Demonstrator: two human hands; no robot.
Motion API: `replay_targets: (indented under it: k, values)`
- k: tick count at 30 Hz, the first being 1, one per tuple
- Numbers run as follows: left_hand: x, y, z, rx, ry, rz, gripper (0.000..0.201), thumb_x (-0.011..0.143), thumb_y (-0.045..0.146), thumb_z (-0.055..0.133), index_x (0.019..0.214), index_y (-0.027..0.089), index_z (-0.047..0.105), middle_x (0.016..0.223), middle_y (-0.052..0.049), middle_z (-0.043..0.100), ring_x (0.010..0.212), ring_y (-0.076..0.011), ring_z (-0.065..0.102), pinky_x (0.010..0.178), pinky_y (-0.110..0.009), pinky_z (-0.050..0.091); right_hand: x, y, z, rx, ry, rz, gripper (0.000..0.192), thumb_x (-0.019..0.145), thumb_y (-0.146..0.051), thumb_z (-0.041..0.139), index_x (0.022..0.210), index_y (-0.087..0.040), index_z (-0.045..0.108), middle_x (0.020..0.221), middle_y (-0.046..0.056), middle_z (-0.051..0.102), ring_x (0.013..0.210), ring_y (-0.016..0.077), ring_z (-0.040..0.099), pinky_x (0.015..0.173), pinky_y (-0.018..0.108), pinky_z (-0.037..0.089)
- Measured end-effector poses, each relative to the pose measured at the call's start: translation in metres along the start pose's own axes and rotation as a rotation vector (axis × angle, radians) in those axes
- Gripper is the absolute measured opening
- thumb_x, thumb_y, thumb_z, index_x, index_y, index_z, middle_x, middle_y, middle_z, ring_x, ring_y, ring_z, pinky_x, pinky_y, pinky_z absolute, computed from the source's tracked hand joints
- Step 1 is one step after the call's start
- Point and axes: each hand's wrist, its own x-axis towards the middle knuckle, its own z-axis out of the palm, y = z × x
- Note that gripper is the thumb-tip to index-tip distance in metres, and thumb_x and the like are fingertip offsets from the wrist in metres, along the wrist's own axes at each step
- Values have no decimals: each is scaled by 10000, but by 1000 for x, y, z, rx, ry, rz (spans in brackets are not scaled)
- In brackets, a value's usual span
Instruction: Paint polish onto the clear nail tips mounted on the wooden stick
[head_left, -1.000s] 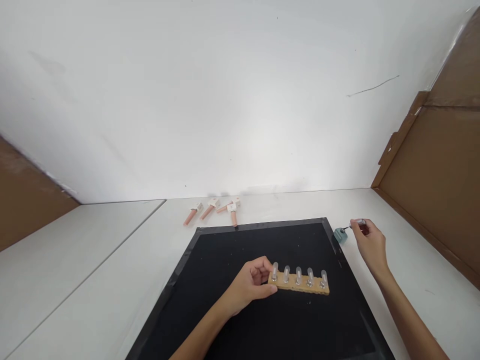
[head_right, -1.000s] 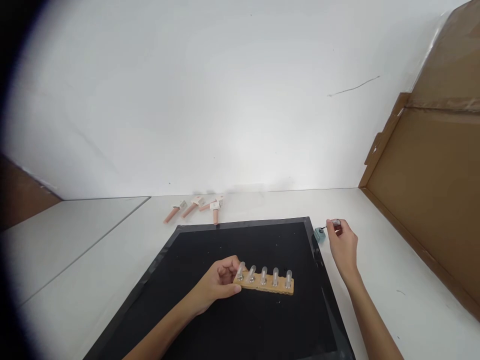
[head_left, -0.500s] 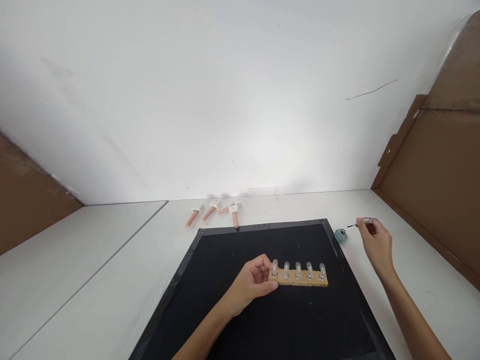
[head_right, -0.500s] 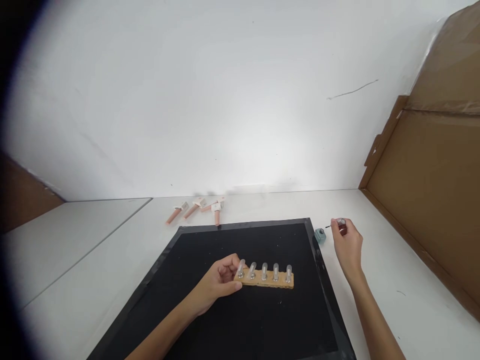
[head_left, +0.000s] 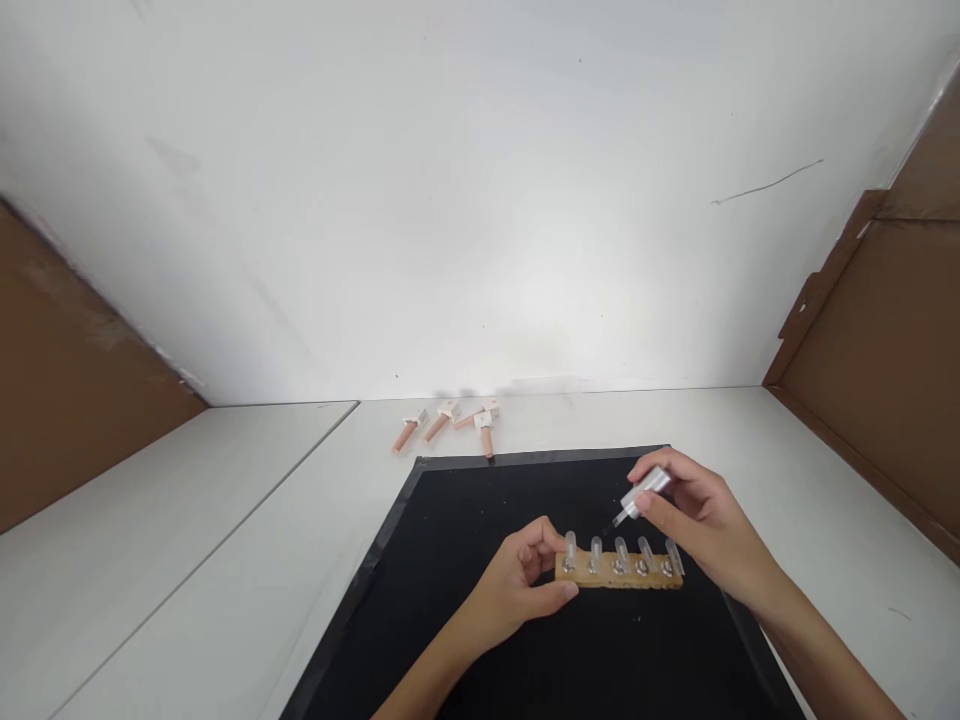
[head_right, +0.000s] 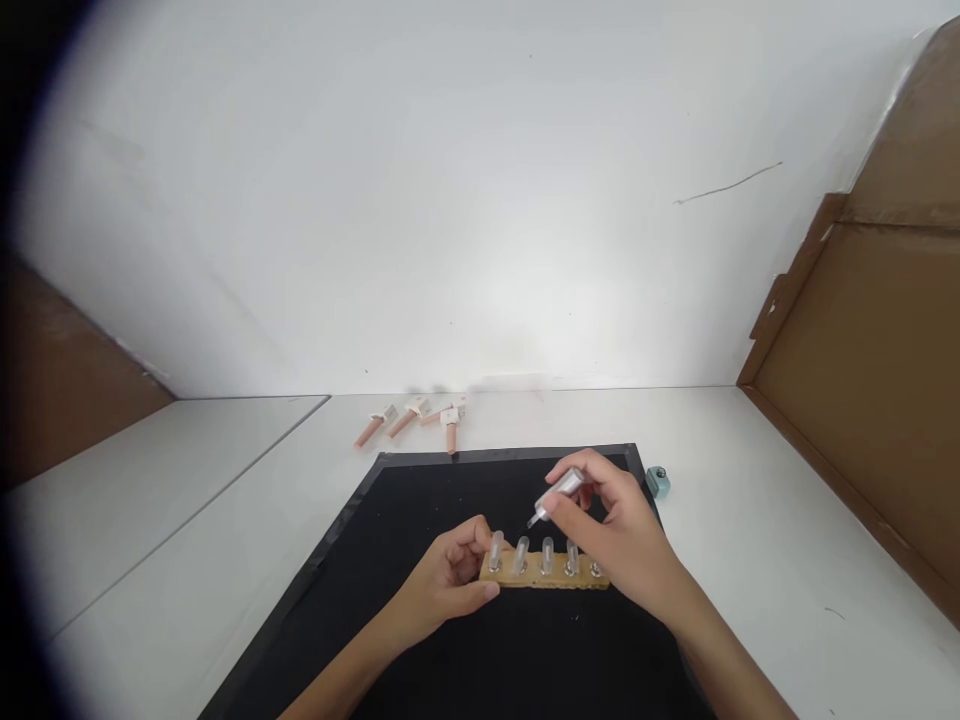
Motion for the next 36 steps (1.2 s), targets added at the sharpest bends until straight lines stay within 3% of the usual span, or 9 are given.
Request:
replay_targets:
  k: [6, 11, 13, 17, 20, 24, 30, 34, 36]
  values:
    - [-3, 0, -1, -76, 20, 20, 315, 630, 276, 818, 714, 169, 534, 731, 37, 667, 683, -78, 589, 683, -211, 445, 3, 5, -6, -6, -132, -88, 85, 795, -342, 648, 804, -258, 661, 689, 0, 607, 632, 178, 569, 581, 279, 468]
    - [-2, 4, -1, -148, 74, -72, 335, 580, 326, 850, 728, 154, 604, 682, 21, 719, 635, -79, 630, 621, -187, 463, 3, 26, -26, 114, 11, -19, 203, 746, -457, 709, 784, -259, 682, 662, -2, 600, 594, 176, 559, 576, 279, 473]
    - [-1, 6, 1, -204, 113, -100, 358, 572, 369, 849, 755, 151, 632, 690, 12, 726, 668, -100, 656, 681, -222, 498, 5, 33, -29, 151, 102, 28, 287, 735, -540, 695, 782, -257, 678, 657, -3, 586, 599, 173, 543, 592, 281, 457]
    - [1, 8, 8, -413, 186, -144, 376, 617, 433, 809, 816, 159, 644, 790, -24, 736, 793, -175, 692, 796, -337, 524, 6, 38, -20, 251, 99, 104, 363, 709, -601, 695, 765, -242, 678, 627, -23, 523, 603, 152, 488, 592, 258, 408]
    - [2, 5, 15, -521, 221, -198, 372, 666, 448, 773, 842, 145, 646, 816, -52, 725, 795, -197, 693, 771, -348, 524, 6, 38, -9, 466, 37, 179, 359, 675, -555, 757, 732, -209, 681, 645, -29, 515, 597, 118, 442, 583, 220, 393]
    - [3, -5, 17, -607, 242, -319, 374, 660, 415, 783, 890, 148, 657, 646, 21, 627, 517, -94, 583, 514, -223, 452, 7, 42, 5, 766, -80, 334, 367, 675, -529, 777, 732, -189, 650, 650, -40, 496, 575, 86, 432, 521, 177, 389]
    - [1, -16, 10, -670, 11, -452, 296, 765, 391, 676, 896, 126, 659, 616, 17, 545, 380, -33, 404, 330, -148, 186, 10, 63, 18, 889, -243, 550, 377, 716, -518, 753, 806, -198, 574, 878, 38, 643, 557, 71, 541, 377, 118, 312]
    - [1, -14, 9, -709, -33, -459, 270, 771, 383, 668, 745, 116, 644, 624, 10, 534, 371, -11, 371, 314, -137, 173, 9, 74, 21, 992, -411, 645, 339, 785, -500, 698, 816, -203, 540, 964, 77, 694, 474, 56, 582, 303, 94, 234]
    - [2, -14, 10, -728, -33, -448, 268, 767, 377, 681, 714, 118, 637, 627, 12, 532, 373, -3, 370, 312, -126, 183, 8, 76, 24, 1045, -498, 623, 331, 808, -507, 669, 818, -204, 536, 995, 77, 701, 506, 86, 648, 311, 107, 293]
